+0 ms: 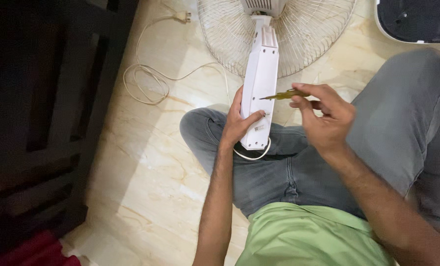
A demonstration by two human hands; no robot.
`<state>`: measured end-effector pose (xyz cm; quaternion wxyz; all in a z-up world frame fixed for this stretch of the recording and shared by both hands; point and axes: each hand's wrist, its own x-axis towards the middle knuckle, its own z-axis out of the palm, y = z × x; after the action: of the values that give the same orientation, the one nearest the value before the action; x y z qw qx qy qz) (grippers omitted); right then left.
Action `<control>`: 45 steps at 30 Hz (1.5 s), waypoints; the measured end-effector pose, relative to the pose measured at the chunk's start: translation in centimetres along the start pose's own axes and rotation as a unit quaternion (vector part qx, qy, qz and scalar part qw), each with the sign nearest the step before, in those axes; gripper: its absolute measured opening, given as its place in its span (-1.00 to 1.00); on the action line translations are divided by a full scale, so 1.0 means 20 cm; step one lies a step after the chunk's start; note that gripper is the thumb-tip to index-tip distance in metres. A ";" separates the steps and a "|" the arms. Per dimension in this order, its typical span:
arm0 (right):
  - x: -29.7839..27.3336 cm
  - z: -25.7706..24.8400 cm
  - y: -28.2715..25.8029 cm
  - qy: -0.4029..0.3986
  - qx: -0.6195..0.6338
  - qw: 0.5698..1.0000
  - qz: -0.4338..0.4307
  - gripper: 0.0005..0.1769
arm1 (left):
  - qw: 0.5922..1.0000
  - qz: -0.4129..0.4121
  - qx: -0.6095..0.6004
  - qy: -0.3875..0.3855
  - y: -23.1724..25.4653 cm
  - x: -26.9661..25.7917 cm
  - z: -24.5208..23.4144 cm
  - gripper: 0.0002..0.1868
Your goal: The person sits on the floor and uses a screwdriver to remove screws from the back cover of an electric fan's control panel. They remove the cover, place it aside, and then proceed to unscrew and remove the internal switch assembly from the housing.
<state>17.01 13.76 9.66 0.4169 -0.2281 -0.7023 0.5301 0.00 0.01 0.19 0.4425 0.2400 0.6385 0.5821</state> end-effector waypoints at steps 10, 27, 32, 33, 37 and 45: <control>0.00 0.05 0.02 -0.024 -0.008 1.000 0.016 -0.75 | 0.998 0.054 0.001 -0.022 0.02 0.00 0.01 -0.10; 0.01 0.04 -0.08 -0.034 -0.106 0.994 -0.013 -0.76 | 0.998 0.054 -0.009 -0.020 0.00 0.00 0.00 -0.07; -0.05 0.03 -0.09 -0.071 -0.117 0.986 -0.094 -0.71 | 0.998 0.054 0.009 -0.013 -0.01 0.00 -0.01 -0.05; -0.07 0.03 -0.10 -0.083 -0.117 0.985 -0.091 -0.70 | 0.998 0.054 0.007 -0.012 -0.01 0.00 -0.01 -0.05; -0.12 0.03 -0.10 -0.117 -0.124 0.979 -0.110 -0.69 | 0.998 0.061 -0.005 -0.020 -0.02 0.01 -0.01 -0.05; -0.07 0.06 -0.12 -0.116 -0.122 0.980 -0.108 -0.73 | 0.998 0.065 0.009 -0.020 -0.03 0.02 -0.01 -0.03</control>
<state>17.11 11.29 11.31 0.3563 -0.1366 -0.8261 0.4148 -0.26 -0.03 -0.51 0.4145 0.2964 0.6178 0.5988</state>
